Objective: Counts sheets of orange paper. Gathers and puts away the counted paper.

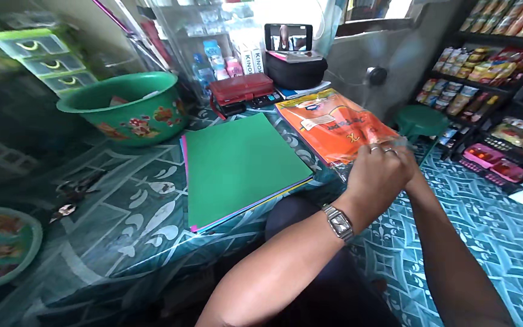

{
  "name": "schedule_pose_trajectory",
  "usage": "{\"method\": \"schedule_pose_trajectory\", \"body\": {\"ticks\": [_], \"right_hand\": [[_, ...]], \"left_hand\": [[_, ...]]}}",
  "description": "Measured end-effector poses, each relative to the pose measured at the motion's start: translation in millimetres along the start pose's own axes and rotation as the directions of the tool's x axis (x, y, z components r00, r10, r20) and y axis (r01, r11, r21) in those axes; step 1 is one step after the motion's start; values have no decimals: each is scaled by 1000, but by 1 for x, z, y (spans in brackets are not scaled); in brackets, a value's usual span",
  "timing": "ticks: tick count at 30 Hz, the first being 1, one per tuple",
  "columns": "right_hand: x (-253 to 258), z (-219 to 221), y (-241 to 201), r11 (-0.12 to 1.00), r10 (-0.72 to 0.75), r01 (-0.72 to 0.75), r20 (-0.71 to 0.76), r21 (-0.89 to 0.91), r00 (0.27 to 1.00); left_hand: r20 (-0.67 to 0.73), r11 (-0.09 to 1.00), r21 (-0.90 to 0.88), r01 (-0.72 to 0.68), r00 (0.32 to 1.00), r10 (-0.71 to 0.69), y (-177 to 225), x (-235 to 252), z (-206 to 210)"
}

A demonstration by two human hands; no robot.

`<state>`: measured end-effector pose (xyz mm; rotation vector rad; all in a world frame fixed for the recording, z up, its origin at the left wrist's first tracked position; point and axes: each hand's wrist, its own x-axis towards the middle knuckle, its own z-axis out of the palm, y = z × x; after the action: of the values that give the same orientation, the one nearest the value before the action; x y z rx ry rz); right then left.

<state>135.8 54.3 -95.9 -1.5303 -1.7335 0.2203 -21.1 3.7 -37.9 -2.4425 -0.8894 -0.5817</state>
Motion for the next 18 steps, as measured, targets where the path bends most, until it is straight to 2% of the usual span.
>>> {"method": "schedule_pose_trajectory", "body": {"ticks": [2,4,5,6,8,10,14,16,18], "right_hand": [[-13,-3,-7,991,25,-20,-31,130,999],[-22,2,-10,979,-34,69,-181,190,983],[-24,5,-10,977,-120,159,-247,145,962],[-26,7,-11,970,-210,234,-252,71,945],[-30,8,-15,956,-289,278,-150,-90,946],[-33,10,-12,956,-253,240,-59,-168,966],[-24,13,-6,995,-54,54,3,-90,999],[-19,19,5,997,-57,56,-19,-50,998],[-18,16,-4,996,-88,88,-43,-7,995]], "left_hand": [[-20,1000,-19,11,1000,-12,-3,1,-1],[-37,998,-50,25,999,-27,-5,2,-1],[-51,998,-55,29,998,-32,-6,2,-1],[-67,998,-55,32,997,-36,-7,2,0],[-71,998,-58,33,997,-37,-6,1,0],[-55,998,-59,29,998,-32,-4,0,2],[1,1000,29,-2,1000,2,2,0,6],[5,999,42,-9,1000,9,3,0,6],[5,1000,29,-9,1000,9,4,0,6]]}}
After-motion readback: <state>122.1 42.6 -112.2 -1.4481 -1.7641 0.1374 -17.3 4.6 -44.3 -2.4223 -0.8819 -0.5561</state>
